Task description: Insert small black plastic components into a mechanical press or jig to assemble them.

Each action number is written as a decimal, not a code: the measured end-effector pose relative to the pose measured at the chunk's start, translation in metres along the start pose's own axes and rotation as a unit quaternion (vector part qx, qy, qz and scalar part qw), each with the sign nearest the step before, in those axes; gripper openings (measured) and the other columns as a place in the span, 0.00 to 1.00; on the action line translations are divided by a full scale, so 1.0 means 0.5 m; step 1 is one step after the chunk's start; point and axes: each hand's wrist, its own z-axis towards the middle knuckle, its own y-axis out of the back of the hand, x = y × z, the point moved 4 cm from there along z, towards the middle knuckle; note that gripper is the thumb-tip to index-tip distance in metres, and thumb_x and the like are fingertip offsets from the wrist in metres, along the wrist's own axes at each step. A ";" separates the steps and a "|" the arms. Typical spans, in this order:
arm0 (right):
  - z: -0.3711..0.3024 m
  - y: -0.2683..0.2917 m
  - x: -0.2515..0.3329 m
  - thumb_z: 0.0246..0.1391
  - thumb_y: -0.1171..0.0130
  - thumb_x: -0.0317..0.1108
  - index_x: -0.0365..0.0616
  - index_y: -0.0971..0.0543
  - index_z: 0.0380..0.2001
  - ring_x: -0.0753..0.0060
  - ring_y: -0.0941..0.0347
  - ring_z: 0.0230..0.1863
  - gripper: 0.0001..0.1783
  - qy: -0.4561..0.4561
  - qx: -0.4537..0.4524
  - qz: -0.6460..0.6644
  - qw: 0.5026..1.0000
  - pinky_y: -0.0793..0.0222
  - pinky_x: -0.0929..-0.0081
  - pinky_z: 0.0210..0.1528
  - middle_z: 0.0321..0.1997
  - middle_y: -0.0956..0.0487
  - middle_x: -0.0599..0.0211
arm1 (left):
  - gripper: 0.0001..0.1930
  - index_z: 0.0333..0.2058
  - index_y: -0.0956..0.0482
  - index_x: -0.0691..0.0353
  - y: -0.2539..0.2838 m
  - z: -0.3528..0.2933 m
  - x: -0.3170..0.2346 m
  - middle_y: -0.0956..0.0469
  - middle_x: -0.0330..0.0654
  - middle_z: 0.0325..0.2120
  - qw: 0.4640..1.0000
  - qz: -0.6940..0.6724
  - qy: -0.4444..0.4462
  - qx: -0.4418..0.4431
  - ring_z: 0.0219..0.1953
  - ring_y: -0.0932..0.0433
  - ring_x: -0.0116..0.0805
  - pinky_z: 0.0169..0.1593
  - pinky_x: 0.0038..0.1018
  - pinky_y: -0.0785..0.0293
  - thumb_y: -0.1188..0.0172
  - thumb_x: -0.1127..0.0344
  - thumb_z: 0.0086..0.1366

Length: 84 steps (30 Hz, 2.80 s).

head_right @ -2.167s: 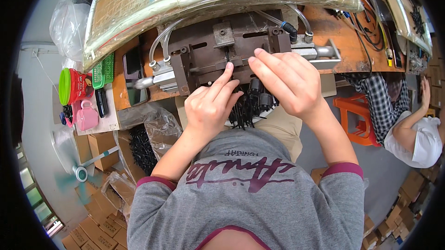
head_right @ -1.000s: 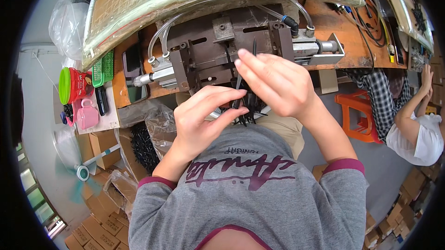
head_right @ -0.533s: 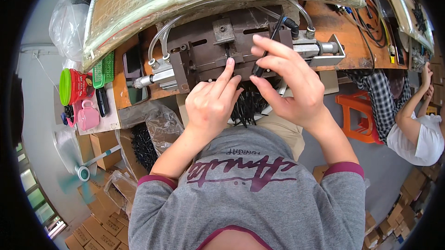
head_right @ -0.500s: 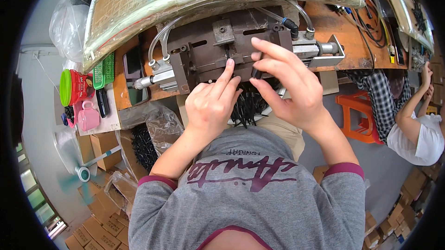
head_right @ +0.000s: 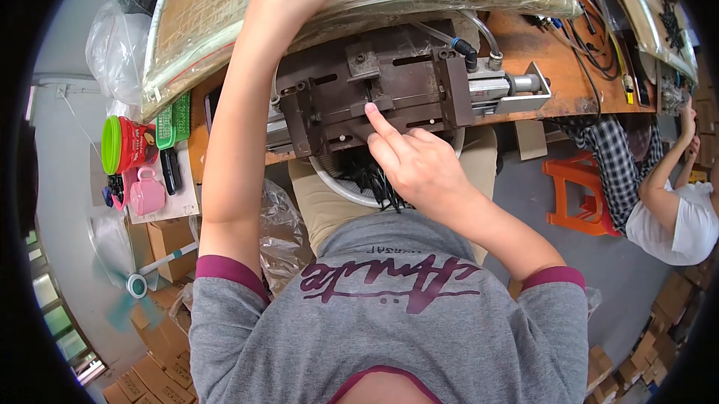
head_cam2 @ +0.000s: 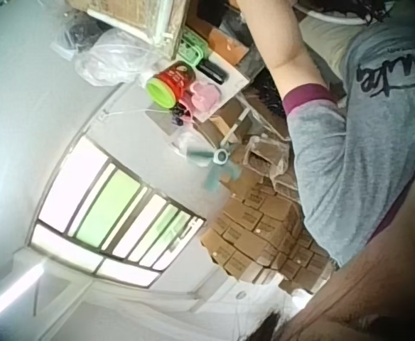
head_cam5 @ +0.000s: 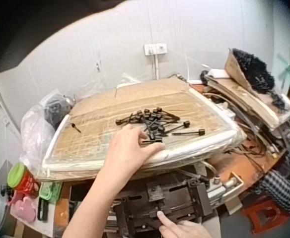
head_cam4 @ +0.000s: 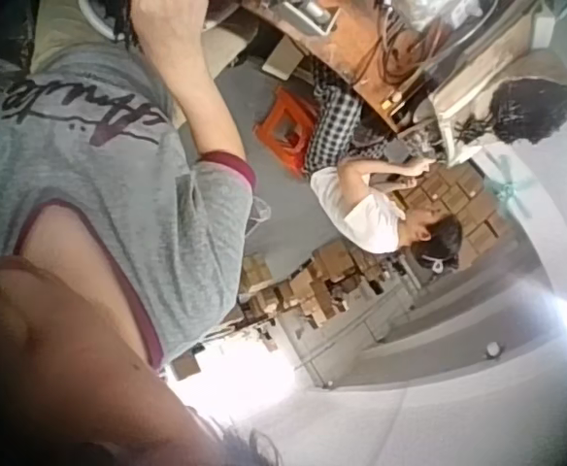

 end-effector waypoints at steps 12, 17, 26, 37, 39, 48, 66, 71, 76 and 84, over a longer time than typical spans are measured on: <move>0.044 0.049 -0.027 0.44 0.27 0.32 0.42 0.21 0.40 0.67 0.23 0.24 0.18 -0.010 0.050 0.044 0.998 0.26 0.77 0.29 0.54 0.17 0.62 | 0.13 0.40 0.14 0.60 0.118 -0.161 -0.062 0.17 0.42 0.39 0.989 -0.111 -0.092 -0.022 0.37 0.17 0.35 0.42 0.28 0.21 0.26 0.67 0.56; 0.241 0.149 -0.165 0.50 0.29 0.35 0.42 0.18 0.42 0.75 0.25 0.25 0.16 -0.026 -0.164 0.027 0.986 0.28 0.76 0.29 0.40 0.16 0.68 | 0.16 0.43 0.15 0.64 0.121 -0.302 -0.096 0.21 0.49 0.54 0.983 -0.155 -0.088 0.048 0.49 0.18 0.42 0.51 0.33 0.20 0.28 0.74 0.54; 0.517 0.112 -0.279 0.35 0.27 0.39 0.30 0.19 0.40 0.44 0.20 0.46 0.28 -0.172 0.175 -0.059 0.967 0.22 0.59 0.47 0.40 0.17 0.39 | 0.14 0.41 0.19 0.66 0.004 -0.427 -0.125 0.25 0.52 0.59 0.987 -0.049 -0.081 0.127 0.37 0.16 0.39 0.41 0.30 0.20 0.30 0.72 0.55; 0.451 0.138 -0.249 0.48 0.35 0.30 0.36 0.16 0.31 0.50 0.19 0.43 0.08 -0.005 0.093 -0.101 0.991 0.24 0.57 0.43 0.39 0.17 0.45 | 0.13 0.39 0.18 0.64 -0.001 -0.412 -0.115 0.25 0.51 0.60 0.986 -0.039 -0.076 0.144 0.26 0.17 0.38 0.34 0.28 0.21 0.29 0.69 0.55; 0.436 0.177 -0.245 0.51 0.34 0.30 0.37 0.16 0.30 0.57 0.20 0.37 0.07 -0.085 0.027 0.017 0.996 0.25 0.61 0.39 0.35 0.18 0.52 | 0.14 0.40 0.18 0.63 0.007 -0.404 -0.115 0.24 0.50 0.60 0.983 -0.021 -0.075 0.166 0.26 0.17 0.37 0.32 0.27 0.21 0.28 0.68 0.55; 0.352 0.181 -0.309 0.63 0.35 0.35 0.41 0.18 0.39 0.82 0.26 0.27 0.09 -0.234 -0.170 0.548 0.785 0.28 0.83 0.31 0.32 0.19 0.72 | 0.17 0.45 0.17 0.63 0.093 -0.234 -0.096 0.17 0.48 0.48 0.960 -0.237 -0.023 -0.149 0.34 0.17 0.30 0.36 0.22 0.21 0.27 0.73 0.56; 0.342 0.119 -0.382 0.64 0.38 0.32 0.39 0.19 0.42 0.83 0.24 0.30 0.08 -0.303 -0.142 0.655 0.678 0.27 0.86 0.30 0.33 0.19 0.73 | 0.12 0.43 0.15 0.64 0.103 -0.073 -0.027 0.17 0.50 0.38 0.953 -0.280 0.076 -0.092 0.40 0.19 0.47 0.45 0.36 0.23 0.36 0.72 0.59; 0.342 0.175 -0.329 0.61 0.35 0.31 0.40 0.20 0.39 0.80 0.23 0.29 0.07 -0.222 -0.190 0.538 0.790 0.27 0.83 0.31 0.31 0.19 0.70 | 0.19 0.51 0.16 0.61 0.143 -0.181 -0.023 0.19 0.41 0.44 0.936 -0.333 0.111 -0.035 0.42 0.20 0.27 0.39 0.23 0.22 0.30 0.72 0.60; 0.350 0.203 -0.248 0.53 0.36 0.21 0.37 0.19 0.36 0.69 0.20 0.34 0.06 -0.017 -0.162 0.053 0.985 0.25 0.75 0.34 0.34 0.19 0.62 | 0.17 0.45 0.14 0.62 0.119 -0.321 -0.086 0.19 0.45 0.38 0.967 -0.251 0.022 0.025 0.38 0.18 0.34 0.41 0.28 0.20 0.27 0.73 0.55; 0.346 0.131 -0.227 0.49 0.41 0.21 0.39 0.20 0.35 0.52 0.22 0.37 0.09 0.124 -0.074 -0.130 0.981 0.25 0.62 0.38 0.35 0.24 0.57 | 0.14 0.38 0.16 0.63 0.011 -0.433 -0.120 0.18 0.46 0.51 0.994 -0.052 -0.078 0.058 0.31 0.17 0.32 0.37 0.25 0.22 0.27 0.69 0.52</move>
